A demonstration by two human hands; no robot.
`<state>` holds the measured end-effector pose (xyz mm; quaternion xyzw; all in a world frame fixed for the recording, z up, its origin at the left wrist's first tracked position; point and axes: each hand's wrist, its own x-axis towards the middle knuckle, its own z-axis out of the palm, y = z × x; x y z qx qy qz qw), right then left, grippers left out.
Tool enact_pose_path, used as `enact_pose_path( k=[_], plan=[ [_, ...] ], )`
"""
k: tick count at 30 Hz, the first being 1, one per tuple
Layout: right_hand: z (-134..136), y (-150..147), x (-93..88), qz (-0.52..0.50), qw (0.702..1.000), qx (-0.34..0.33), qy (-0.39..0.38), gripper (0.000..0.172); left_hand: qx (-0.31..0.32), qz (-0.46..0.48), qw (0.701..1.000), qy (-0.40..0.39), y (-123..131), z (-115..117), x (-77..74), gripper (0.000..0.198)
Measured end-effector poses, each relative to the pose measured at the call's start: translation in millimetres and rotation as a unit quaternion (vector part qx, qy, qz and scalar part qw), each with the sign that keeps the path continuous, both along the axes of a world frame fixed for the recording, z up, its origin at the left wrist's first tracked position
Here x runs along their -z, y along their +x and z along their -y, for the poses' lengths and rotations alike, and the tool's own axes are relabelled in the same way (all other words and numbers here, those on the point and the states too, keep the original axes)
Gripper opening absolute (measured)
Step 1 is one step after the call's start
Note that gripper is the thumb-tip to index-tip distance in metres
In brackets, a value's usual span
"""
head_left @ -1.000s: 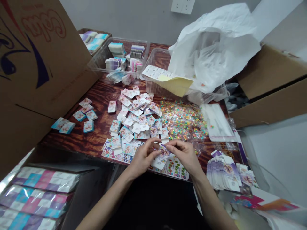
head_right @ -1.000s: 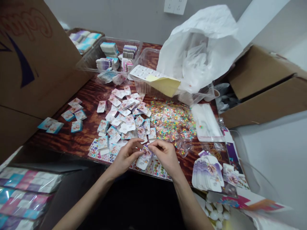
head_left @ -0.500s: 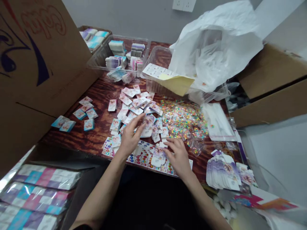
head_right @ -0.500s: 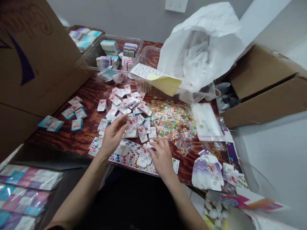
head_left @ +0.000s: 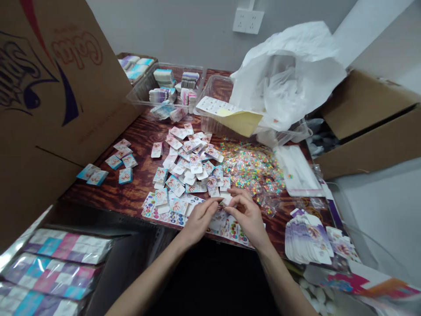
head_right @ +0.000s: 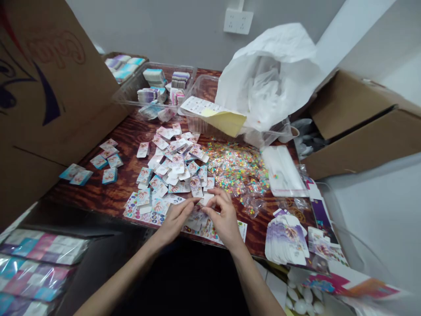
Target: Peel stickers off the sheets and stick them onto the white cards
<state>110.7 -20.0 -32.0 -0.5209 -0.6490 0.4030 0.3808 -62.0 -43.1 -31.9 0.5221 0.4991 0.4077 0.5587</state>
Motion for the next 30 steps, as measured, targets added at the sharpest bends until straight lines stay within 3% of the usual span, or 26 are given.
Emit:
enact_pose_path(
  k=[3, 6, 12, 15, 19, 24, 30],
  plan=[
    [7, 1, -16.4, -0.035, 0.999, -0.002, 0.005, 0.009, 0.022, 0.192, 0.966, -0.174, 8, 0, -1.6, 0.053],
    [16, 5, -23.1, -0.01, 1.0, -0.005, 0.005, 0.009, 0.009, 0.287, 0.927, -0.24, 17, 5, -4.3, 0.058],
    [27, 18, -30.5, 0.089, 0.991, -0.09, 0.043, 0.016, 0.015, 0.266, 0.939, -0.218, 24, 24, 5.5, 0.056],
    [30, 23, -32.5, 0.057, 0.991, -0.121, 0.013, 0.021, 0.05, 0.252, 0.945, -0.202, 22, 31, 8.5, 0.05],
    [27, 26, -33.3, -0.039, 0.985, -0.157, -0.062, 0.029, 0.101, 0.279, 0.932, -0.21, 21, 35, 4.1, 0.041],
    [22, 17, -36.2, -0.054, 0.988, -0.139, -0.037, 0.022, 0.005, 0.316, 0.929, -0.193, 20, 29, 0.2, 0.035],
    [24, 0, -21.5, -0.088, 0.996, -0.036, -0.002, 0.013, -0.047, 0.177, 0.981, -0.057, 17, 22, 1.8, 0.025]
  ],
)
